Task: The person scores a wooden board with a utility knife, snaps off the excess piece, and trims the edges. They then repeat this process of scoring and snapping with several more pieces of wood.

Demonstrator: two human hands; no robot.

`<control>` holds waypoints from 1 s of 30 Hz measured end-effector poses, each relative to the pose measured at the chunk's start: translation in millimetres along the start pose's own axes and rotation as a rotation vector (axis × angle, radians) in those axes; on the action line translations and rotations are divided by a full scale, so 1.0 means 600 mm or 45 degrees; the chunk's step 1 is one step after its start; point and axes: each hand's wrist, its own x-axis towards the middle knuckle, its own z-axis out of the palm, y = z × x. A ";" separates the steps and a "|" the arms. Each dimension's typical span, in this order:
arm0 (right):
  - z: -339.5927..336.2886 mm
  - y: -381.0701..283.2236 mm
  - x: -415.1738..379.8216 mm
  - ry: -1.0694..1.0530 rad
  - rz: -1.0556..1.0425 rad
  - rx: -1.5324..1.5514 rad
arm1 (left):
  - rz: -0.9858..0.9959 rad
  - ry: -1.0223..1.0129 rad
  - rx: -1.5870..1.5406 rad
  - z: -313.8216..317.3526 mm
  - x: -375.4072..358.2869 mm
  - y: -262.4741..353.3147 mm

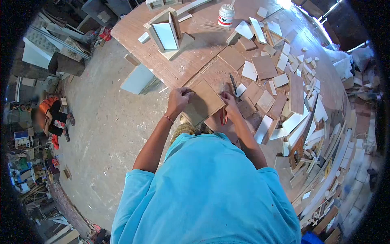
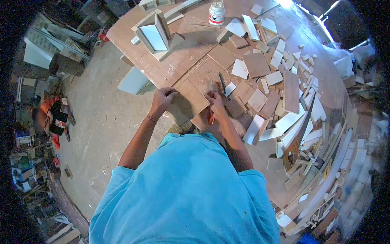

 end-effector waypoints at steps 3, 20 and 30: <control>-0.005 -0.040 0.001 0.219 -0.069 -0.375 | -0.017 -0.029 0.005 -0.005 0.005 -0.008; -0.031 -0.062 0.137 0.233 -0.468 -1.675 | 0.191 0.038 0.386 -0.033 0.122 -0.021; -0.014 -0.061 0.082 0.174 -0.362 -1.469 | 0.590 0.127 0.658 -0.010 0.124 0.006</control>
